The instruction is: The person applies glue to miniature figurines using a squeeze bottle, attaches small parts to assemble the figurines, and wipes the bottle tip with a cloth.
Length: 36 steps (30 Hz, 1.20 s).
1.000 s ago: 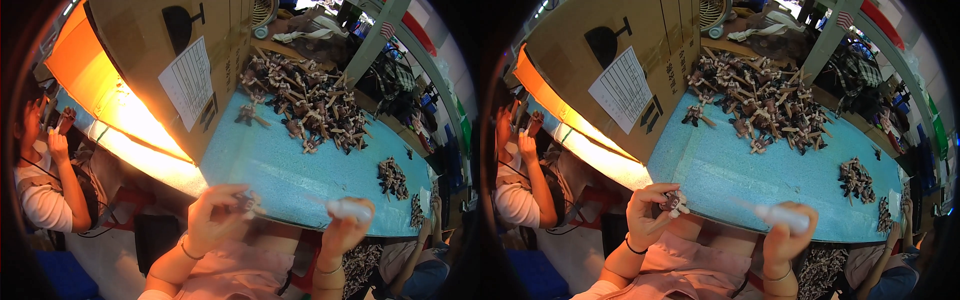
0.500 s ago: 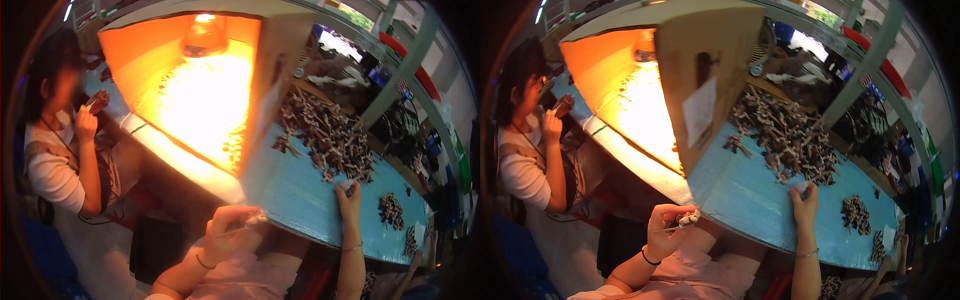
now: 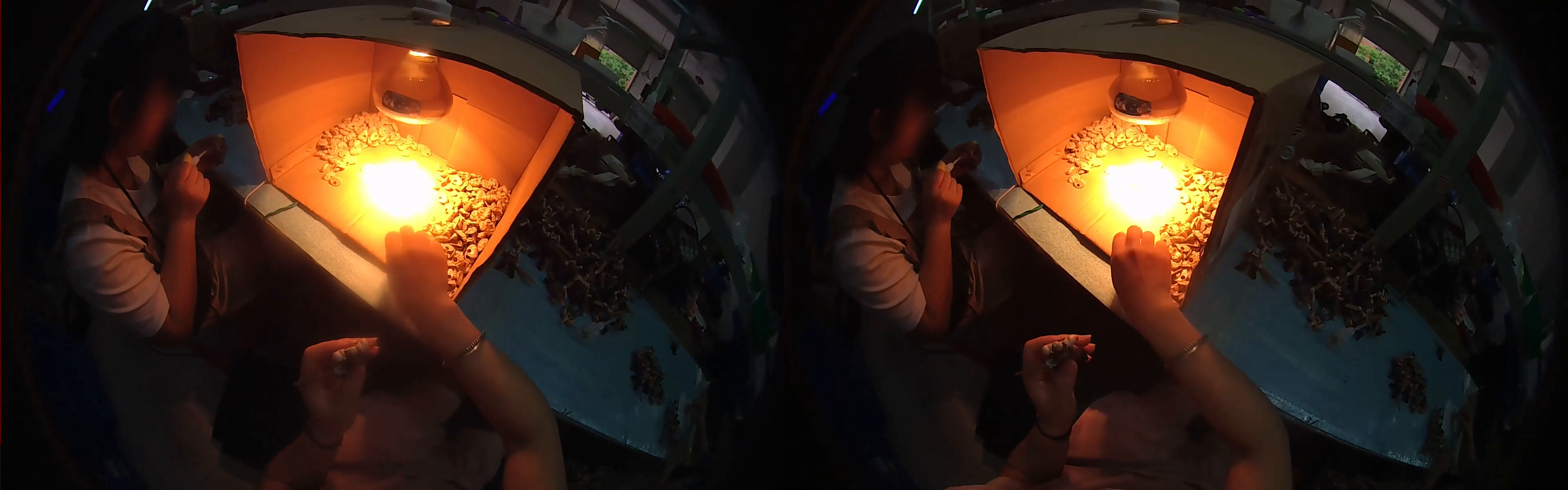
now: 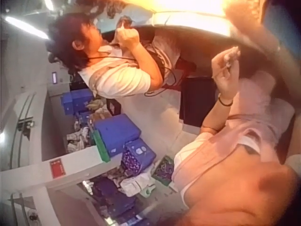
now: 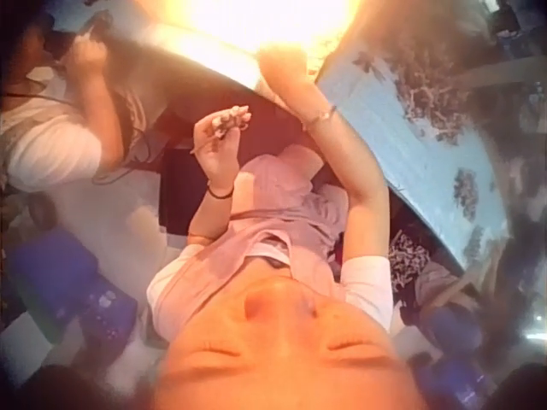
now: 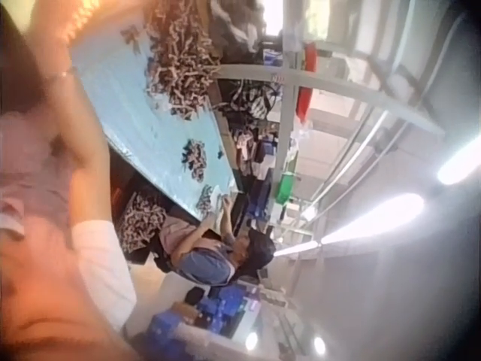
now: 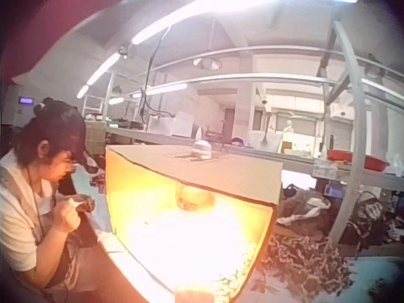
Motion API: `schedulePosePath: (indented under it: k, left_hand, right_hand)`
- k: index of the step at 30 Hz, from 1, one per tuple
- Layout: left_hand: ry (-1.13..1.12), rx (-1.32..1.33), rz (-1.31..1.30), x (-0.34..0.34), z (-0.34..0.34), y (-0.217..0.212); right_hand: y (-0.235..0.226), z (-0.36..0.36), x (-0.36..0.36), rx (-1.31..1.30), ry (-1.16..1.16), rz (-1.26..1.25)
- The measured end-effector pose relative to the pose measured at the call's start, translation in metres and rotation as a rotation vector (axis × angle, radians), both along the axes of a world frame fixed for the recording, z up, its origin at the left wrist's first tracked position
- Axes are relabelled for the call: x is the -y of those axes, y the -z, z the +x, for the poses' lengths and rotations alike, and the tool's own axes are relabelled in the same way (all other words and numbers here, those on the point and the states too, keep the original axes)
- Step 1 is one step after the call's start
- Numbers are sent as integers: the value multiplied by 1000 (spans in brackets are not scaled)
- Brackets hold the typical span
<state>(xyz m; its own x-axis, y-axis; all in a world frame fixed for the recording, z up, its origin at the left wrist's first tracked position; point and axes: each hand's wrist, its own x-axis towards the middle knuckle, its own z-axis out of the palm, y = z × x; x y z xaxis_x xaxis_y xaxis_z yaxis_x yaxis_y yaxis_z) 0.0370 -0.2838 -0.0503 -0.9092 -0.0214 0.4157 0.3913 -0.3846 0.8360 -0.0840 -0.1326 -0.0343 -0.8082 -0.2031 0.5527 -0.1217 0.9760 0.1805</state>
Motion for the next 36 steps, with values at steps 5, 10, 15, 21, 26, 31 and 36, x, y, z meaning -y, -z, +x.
schedulePosePath:
  k: [5, 10, 15, 21, 26, 31, 36]
  left_hand:
    - [48, 110, 25, 18, -1, 10]
    - [113, 78, 34, 28, -12, 20]
    - [142, 97, 74, 30, -16, 20]
    - [166, 102, 60, 22, -16, 23]
    - [172, 146, 43, 14, -10, 17]
    - [354, 145, 127, -6, -13, 22]
    - [612, 191, 175, -31, 4, 0]
  right_hand:
    - [19, -74, -13, 405, 496, 216]
    - [16, -63, -8, 367, 395, 340]
    - [28, -59, -12, 222, 302, 396]
    - [10, -58, -15, 115, 317, 340]
    - [-23, -15, 7, -59, -55, -49]
    - [-48, 78, -2, 184, -368, -856]
    - [-49, 131, -49, 123, -543, -1170]
